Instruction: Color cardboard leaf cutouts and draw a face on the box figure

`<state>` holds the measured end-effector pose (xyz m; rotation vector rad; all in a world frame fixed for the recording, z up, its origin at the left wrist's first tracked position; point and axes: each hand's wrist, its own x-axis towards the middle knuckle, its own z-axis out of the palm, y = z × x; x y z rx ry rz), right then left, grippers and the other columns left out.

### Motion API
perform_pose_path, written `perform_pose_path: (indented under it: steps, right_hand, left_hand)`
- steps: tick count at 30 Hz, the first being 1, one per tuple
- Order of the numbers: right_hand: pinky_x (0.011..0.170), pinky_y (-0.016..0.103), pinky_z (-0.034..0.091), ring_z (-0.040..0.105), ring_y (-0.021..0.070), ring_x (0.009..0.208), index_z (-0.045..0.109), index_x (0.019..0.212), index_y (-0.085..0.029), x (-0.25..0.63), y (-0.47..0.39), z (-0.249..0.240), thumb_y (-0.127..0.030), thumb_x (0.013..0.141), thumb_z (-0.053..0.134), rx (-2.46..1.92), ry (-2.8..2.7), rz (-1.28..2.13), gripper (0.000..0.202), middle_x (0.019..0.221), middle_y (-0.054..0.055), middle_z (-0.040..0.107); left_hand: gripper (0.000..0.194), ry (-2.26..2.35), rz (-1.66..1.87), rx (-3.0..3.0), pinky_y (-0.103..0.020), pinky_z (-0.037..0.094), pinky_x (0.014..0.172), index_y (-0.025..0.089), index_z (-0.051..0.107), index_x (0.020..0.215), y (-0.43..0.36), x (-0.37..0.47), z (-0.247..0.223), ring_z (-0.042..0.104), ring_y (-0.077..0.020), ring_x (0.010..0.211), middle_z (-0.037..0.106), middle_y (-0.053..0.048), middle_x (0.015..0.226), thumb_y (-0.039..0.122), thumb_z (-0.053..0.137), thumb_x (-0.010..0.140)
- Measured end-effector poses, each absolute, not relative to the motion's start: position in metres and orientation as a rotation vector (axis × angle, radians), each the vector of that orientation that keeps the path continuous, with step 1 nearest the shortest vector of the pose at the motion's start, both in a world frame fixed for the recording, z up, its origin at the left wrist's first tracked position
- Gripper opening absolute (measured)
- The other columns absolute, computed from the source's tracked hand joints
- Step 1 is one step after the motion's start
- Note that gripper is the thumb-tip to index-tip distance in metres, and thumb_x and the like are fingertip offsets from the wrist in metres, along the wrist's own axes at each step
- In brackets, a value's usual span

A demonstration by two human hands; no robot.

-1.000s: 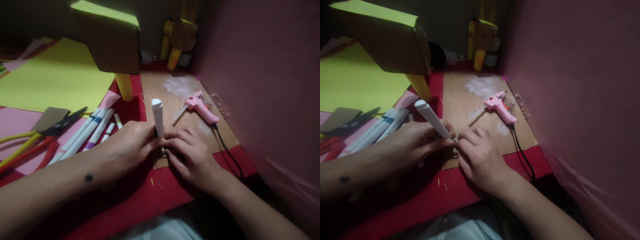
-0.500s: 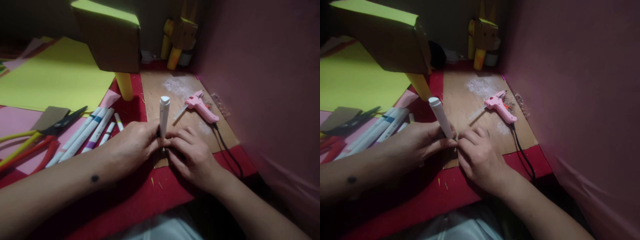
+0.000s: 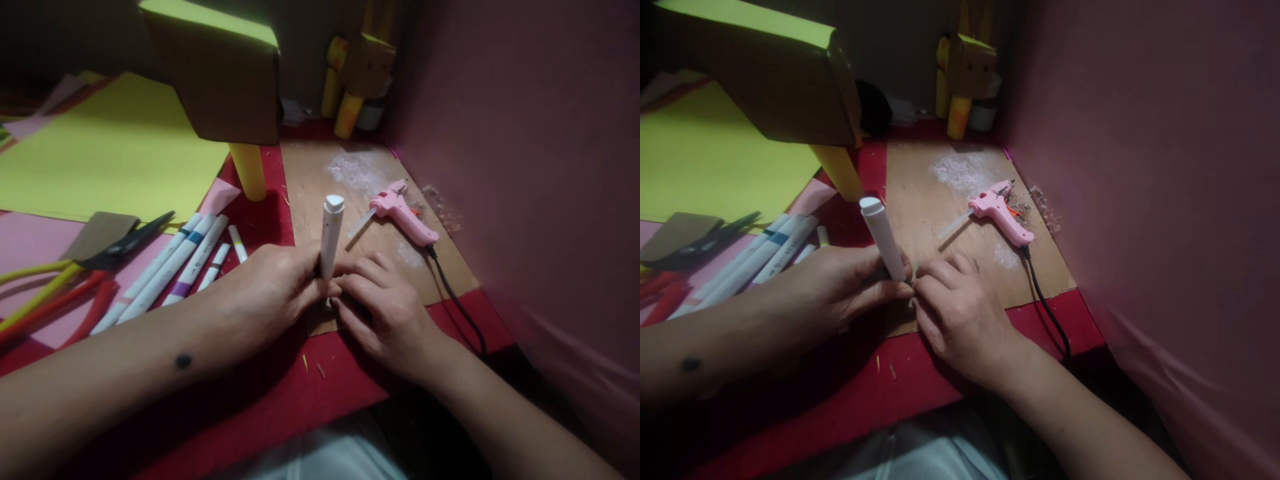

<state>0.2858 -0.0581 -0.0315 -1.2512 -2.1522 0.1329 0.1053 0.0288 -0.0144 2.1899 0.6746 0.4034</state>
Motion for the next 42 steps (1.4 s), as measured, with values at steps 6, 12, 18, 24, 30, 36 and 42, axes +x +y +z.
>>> perform_pose_path:
  steps: [6, 12, 18, 24, 30, 36, 42]
  right_hand:
    - [0.08, 0.041, 0.054, 0.06, 0.0239, 0.088, 0.066, 0.091, -0.016, 0.2867, -0.0582, -0.0313, -0.008, 0.095, 0.054, -1.252, -2.153, 0.136, 0.015, 0.096, 0.011, 0.073]
    - [0.081, 0.042, 0.054, 0.061, 0.0258, 0.091, 0.069, 0.091, -0.011, 0.2867, -0.0592, -0.0317, -0.007, 0.094, 0.055, -1.256, -2.151, 0.158, 0.015, 0.093, 0.013, 0.071]
    - [0.081, 0.042, 0.054, 0.061, 0.026, 0.091, 0.07, 0.093, -0.01, 0.2871, -0.059, -0.0327, -0.007, 0.094, 0.056, -1.259, -2.144, 0.167, 0.015, 0.094, 0.013, 0.072]
    - [0.082, 0.042, 0.055, 0.061, 0.0258, 0.094, 0.066, 0.093, -0.017, 0.2867, -0.0591, -0.0324, -0.008, 0.094, 0.055, -1.265, -2.139, 0.171, 0.014, 0.097, 0.011, 0.072]
    - [0.083, 0.042, 0.055, 0.062, 0.0254, 0.093, 0.066, 0.091, -0.017, 0.2871, -0.0594, -0.0323, -0.007, 0.094, 0.056, -1.251, -2.141, 0.155, 0.014, 0.097, 0.011, 0.073]
    - [0.083, 0.042, 0.055, 0.062, 0.0246, 0.091, 0.066, 0.095, -0.017, 0.2869, -0.0594, -0.031, -0.007, 0.094, 0.055, -1.263, -2.145, 0.147, 0.014, 0.097, 0.011, 0.074]
    - [0.083, 0.042, 0.055, 0.062, 0.025, 0.092, 0.066, 0.091, -0.016, 0.2866, -0.0591, -0.0312, -0.008, 0.095, 0.055, -1.254, -2.149, 0.156, 0.014, 0.093, 0.011, 0.072]
  left_hand:
    - [0.012, 0.663, 0.351, 2.175, -0.023, 0.045, 0.06, 0.02, 0.064, 0.084, 0.0265, 0.1052, -0.0092, 0.064, -0.0139, 0.065, 0.073, 0.0, 0.079, 0.024, 0.056, 0.093]
    - [0.013, 0.671, 0.358, 2.166, -0.024, 0.046, 0.062, 0.02, 0.065, 0.085, 0.0248, 0.1045, -0.008, 0.065, -0.0142, 0.066, 0.073, 0.0, 0.079, 0.025, 0.056, 0.093]
    - [0.011, 0.65, 0.375, 2.144, -0.023, 0.046, 0.063, 0.02, 0.064, 0.085, 0.0239, 0.1037, -0.0102, 0.066, -0.0139, 0.07, 0.073, 0.0, 0.082, 0.024, 0.057, 0.093]
    - [0.012, 0.607, 0.351, 2.132, -0.023, 0.046, 0.062, 0.02, 0.064, 0.084, 0.0212, 0.1044, -0.0083, 0.065, -0.0134, 0.067, 0.072, 0.0, 0.079, 0.023, 0.056, 0.093]
    - [0.013, 0.629, 0.315, 2.151, -0.024, 0.046, 0.06, 0.02, 0.064, 0.083, 0.0208, 0.1039, -0.0082, 0.065, -0.0143, 0.065, 0.072, -0.001, 0.078, 0.022, 0.055, 0.092]
    - [0.012, 0.651, 0.354, 2.159, -0.024, 0.045, 0.059, 0.02, 0.063, 0.084, 0.0222, 0.1033, -0.0097, 0.065, -0.015, 0.065, 0.072, -0.001, 0.077, 0.025, 0.056, 0.093]
    - [0.014, 0.657, 0.377, 2.138, -0.023, 0.046, 0.06, 0.021, 0.063, 0.084, 0.0209, 0.102, -0.0113, 0.066, -0.0148, 0.067, 0.072, 0.0, 0.078, 0.029, 0.057, 0.095]
